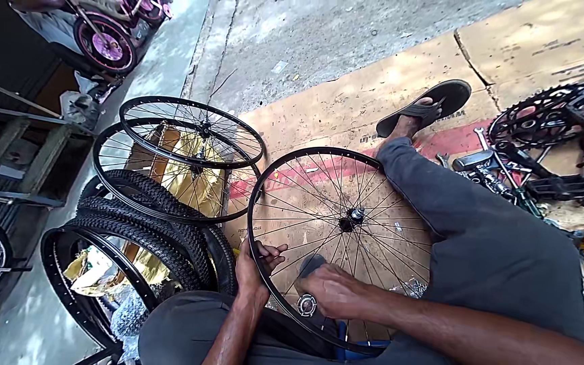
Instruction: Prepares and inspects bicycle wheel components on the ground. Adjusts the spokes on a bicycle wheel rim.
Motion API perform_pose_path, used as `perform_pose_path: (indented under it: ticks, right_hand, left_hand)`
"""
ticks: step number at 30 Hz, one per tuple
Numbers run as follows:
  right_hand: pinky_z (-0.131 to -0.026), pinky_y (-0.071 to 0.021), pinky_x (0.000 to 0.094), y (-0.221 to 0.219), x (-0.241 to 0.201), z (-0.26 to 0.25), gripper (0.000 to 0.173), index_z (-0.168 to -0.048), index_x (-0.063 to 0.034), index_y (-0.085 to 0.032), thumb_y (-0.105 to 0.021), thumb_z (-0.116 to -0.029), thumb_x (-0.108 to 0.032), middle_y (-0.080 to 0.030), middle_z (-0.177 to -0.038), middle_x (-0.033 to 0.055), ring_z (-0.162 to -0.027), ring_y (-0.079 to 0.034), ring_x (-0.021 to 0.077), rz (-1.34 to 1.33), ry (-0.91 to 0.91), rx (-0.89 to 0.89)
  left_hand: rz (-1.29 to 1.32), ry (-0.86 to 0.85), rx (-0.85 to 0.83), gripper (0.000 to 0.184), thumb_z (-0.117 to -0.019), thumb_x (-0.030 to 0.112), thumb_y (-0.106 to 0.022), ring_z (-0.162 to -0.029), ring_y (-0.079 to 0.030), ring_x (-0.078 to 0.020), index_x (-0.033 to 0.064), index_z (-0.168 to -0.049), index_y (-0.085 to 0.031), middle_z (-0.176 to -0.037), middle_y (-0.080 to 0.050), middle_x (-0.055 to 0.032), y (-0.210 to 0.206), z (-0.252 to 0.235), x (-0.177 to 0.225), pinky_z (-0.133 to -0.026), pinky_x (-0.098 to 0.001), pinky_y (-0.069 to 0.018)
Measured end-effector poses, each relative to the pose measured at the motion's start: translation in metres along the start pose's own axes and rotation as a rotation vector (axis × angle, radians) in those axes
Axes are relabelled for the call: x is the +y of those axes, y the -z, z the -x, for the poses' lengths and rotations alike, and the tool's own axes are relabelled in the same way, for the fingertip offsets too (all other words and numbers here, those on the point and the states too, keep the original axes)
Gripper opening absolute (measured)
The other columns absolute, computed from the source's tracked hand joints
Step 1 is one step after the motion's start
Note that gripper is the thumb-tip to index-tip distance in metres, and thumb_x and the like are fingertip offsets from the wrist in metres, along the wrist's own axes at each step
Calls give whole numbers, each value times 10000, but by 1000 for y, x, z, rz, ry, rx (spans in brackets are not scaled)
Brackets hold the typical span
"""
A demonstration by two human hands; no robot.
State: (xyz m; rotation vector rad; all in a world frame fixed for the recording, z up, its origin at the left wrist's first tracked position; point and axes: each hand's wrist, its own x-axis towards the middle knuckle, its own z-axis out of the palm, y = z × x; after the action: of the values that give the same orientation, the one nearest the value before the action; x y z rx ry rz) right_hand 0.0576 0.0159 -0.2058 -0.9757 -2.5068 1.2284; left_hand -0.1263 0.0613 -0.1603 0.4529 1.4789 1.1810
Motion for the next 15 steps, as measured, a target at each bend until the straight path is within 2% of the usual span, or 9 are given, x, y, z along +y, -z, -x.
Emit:
perform_pose_path:
  ticks: [2,4,5,6,8,9,10,12,15]
  right_hand:
    - [-787,-516,575,5,0,-1,221,-1101,-93,-668,-711,-913,-201,-691,-876,139,-861,-677,347,4,55,-89]
    - [-900,-505,542,24,6,4,387,-1225,-79,-636,-761,-933,-300,-711,-971,127,-907,-678,295,-145,132,-223]
    - [-904,-513,515,29,11,8,394,-1221,-73,-648,-763,-933,-316,-688,-1027,120,-924,-663,270,-212,168,-238]
    - [-889,-524,479,29,14,11,353,-1176,-74,-671,-743,-948,-333,-667,-1058,102,-930,-653,239,-245,181,-228]
    - [-812,-521,469,22,11,11,280,-1079,-77,-695,-713,-967,-333,-678,-955,85,-836,-647,224,-273,132,-151]
    - [-772,-522,482,17,8,9,261,-1063,-93,-691,-717,-961,-331,-685,-898,79,-779,-646,229,-266,108,-114]
    - [-772,-521,499,14,7,8,252,-1069,-105,-689,-722,-955,-328,-689,-899,80,-777,-649,240,-249,107,-101]
    - [-813,-521,518,12,8,7,251,-1093,-115,-705,-739,-942,-312,-690,-966,93,-848,-658,264,-185,166,-122]
    - [-859,-512,544,9,10,10,225,-1071,-125,-713,-755,-925,-290,-686,-988,104,-931,-663,294,-65,246,-114]
  left_hand:
    - [-4,1,1,583,-1108,448,-283,-713,-734,-346,91,-698,-495,-655,-665,-141,1,0,-1,-668,-454,-615]
    - [-10,3,-10,596,-1110,450,-266,-712,-737,-340,94,-692,-498,-654,-670,-137,4,-1,-1,-659,-441,-616]
    - [-11,3,-9,594,-1110,453,-265,-704,-736,-335,89,-714,-516,-658,-673,-138,4,-1,-2,-656,-436,-615]
    - [-18,-1,-4,579,-1110,460,-265,-687,-735,-326,78,-780,-550,-674,-683,-143,3,-1,-1,-642,-426,-615]
    - [-66,-9,-18,549,-1106,502,-260,-711,-740,-299,69,-1088,-596,-816,-723,-154,2,-3,5,-640,-413,-623]
    - [-98,-12,-35,564,-1098,529,-278,-783,-744,-290,74,-1204,-593,-939,-733,-152,1,-7,10,-675,-418,-624]
    - [-117,-15,-53,551,-1095,521,-320,-898,-739,-282,75,-1278,-587,-1079,-727,-142,1,-12,15,-750,-429,-617]
    - [-101,-18,-61,465,-1094,443,-419,-1060,-711,-262,70,-1314,-588,-1237,-698,-116,4,-21,18,-876,-439,-593]
    - [-24,-28,-79,334,-1097,248,-464,-1100,-709,-280,41,-1347,-539,-1283,-681,-151,7,-25,12,-919,-429,-591]
